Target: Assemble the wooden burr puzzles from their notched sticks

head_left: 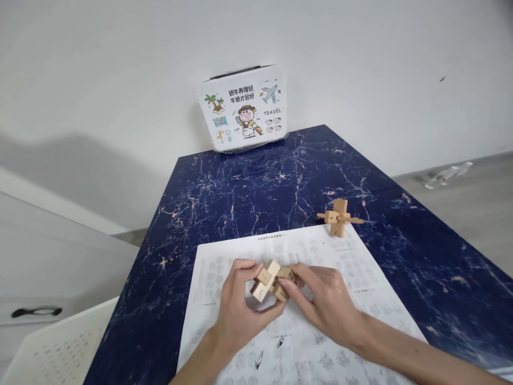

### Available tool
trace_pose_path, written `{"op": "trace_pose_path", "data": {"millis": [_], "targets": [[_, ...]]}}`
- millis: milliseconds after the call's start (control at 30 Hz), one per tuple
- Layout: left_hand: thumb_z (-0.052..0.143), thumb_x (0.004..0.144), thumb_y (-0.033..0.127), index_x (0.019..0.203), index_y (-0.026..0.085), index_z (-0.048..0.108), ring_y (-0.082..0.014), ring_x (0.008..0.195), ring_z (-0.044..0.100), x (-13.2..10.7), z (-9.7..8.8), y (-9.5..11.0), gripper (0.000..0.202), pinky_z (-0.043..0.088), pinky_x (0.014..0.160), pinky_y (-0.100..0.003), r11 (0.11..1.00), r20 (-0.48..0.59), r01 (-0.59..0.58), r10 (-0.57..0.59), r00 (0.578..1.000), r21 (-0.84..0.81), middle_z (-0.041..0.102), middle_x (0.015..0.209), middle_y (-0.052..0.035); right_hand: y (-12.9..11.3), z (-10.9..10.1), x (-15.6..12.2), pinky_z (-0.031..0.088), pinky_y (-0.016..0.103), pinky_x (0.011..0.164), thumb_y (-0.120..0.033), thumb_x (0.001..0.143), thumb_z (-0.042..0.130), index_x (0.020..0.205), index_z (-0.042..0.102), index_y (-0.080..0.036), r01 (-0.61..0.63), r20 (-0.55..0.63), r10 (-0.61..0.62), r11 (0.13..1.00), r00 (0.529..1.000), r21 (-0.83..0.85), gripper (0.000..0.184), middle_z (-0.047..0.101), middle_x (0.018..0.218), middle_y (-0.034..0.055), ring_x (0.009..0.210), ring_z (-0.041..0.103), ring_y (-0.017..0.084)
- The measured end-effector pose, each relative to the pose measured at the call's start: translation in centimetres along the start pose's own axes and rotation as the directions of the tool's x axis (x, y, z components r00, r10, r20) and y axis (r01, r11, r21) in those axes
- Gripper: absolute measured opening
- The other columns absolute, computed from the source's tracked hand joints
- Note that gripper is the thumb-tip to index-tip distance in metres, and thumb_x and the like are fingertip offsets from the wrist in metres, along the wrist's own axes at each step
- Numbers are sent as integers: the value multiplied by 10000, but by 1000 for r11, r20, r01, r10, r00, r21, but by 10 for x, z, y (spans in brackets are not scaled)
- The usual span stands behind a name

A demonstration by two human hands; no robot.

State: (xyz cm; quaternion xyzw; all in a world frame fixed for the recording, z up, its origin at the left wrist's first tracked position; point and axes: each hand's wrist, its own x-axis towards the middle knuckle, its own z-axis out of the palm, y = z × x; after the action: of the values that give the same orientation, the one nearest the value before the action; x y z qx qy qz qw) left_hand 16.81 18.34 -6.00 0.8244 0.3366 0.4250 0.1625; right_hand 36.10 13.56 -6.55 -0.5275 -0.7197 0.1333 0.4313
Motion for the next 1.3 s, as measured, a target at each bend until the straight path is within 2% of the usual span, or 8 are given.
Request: {"op": "trace_pose_path", "data": {"millis": [200, 433, 600, 733, 933, 1067, 1200, 1300], "targets": [[839, 691, 177, 1123, 232, 495, -182, 841, 635, 3, 0, 3, 554, 565, 743, -328, 987, 65, 147, -143, 988, -58, 567, 1092, -42, 0, 1, 2, 385, 265, 513, -325, 1081, 503, 875, 580, -205, -69, 30, 68, 996, 997, 49, 251, 669, 630, -16, 480, 592, 141], [838, 723, 177, 1160, 260, 494, -295, 1159, 662, 4, 1, 1, 563, 553, 951, -459, 953, 163, 261, -237, 958, -152, 642, 1236, -85, 3, 1, 4, 430, 274, 553, -375, 1071, 517, 886, 602, -213, -154, 115, 141, 982, 983, 111, 260, 725, 695, 5, 548, 654, 160], [825, 766, 174, 1213, 267, 496, -298, 1227, 665, 3, 0, 3, 563, 557, 1002, -485, 911, 185, 338, -299, 936, -238, 683, 1295, -96, 3, -1, 5, 439, 273, 565, -393, 1070, 520, 871, 601, -219, -191, 123, 176, 974, 977, 121, 276, 722, 688, 0, 556, 665, 161], [828, 776, 181, 1228, 262, 486, -292, 1253, 658, 1, 1, 2, 572, 560, 1014, -477, 890, 171, 356, -318, 933, -284, 685, 1311, -105, 3, -1, 5, 433, 263, 544, -409, 1067, 520, 834, 586, -221, -218, 108, 205, 968, 973, 128, 307, 712, 669, -11, 536, 656, 150], [825, 775, 185, 1228, 261, 497, -301, 1259, 657, 1, 1, 2, 565, 563, 1017, -497, 911, 151, 328, -298, 943, -250, 685, 1307, -104, 3, -2, 7, 430, 258, 518, -423, 1062, 518, 853, 620, -217, -240, 101, 228, 961, 968, 137, 311, 720, 669, -12, 526, 656, 148], [826, 781, 182, 1248, 269, 502, -302, 1251, 662, 1, 0, 3, 575, 558, 1021, -507, 912, 180, 331, -293, 939, -241, 686, 1312, -102, 3, -1, 6, 442, 263, 547, -422, 1058, 530, 861, 634, -215, -228, 100, 216, 964, 971, 139, 304, 726, 677, -10, 549, 670, 152], [851, 774, 185, 1197, 271, 502, -283, 1190, 698, 2, -1, 4, 555, 579, 988, -473, 850, 279, 416, -335, 900, -324, 693, 1311, -94, 2, -1, 5, 430, 273, 547, -408, 1057, 522, 855, 624, -210, -193, 112, 178, 973, 978, 130, 301, 714, 673, 0, 538, 640, 152], [844, 784, 194, 1131, 262, 499, -272, 1153, 717, 6, -2, 4, 494, 602, 953, -450, 754, 304, 498, -399, 865, -428, 707, 1288, -95, 0, -4, 9, 448, 275, 563, -408, 1050, 531, 861, 628, -214, -248, 132, 224, 947, 966, 203, 288, 707, 699, 2, 570, 629, 154]]}}
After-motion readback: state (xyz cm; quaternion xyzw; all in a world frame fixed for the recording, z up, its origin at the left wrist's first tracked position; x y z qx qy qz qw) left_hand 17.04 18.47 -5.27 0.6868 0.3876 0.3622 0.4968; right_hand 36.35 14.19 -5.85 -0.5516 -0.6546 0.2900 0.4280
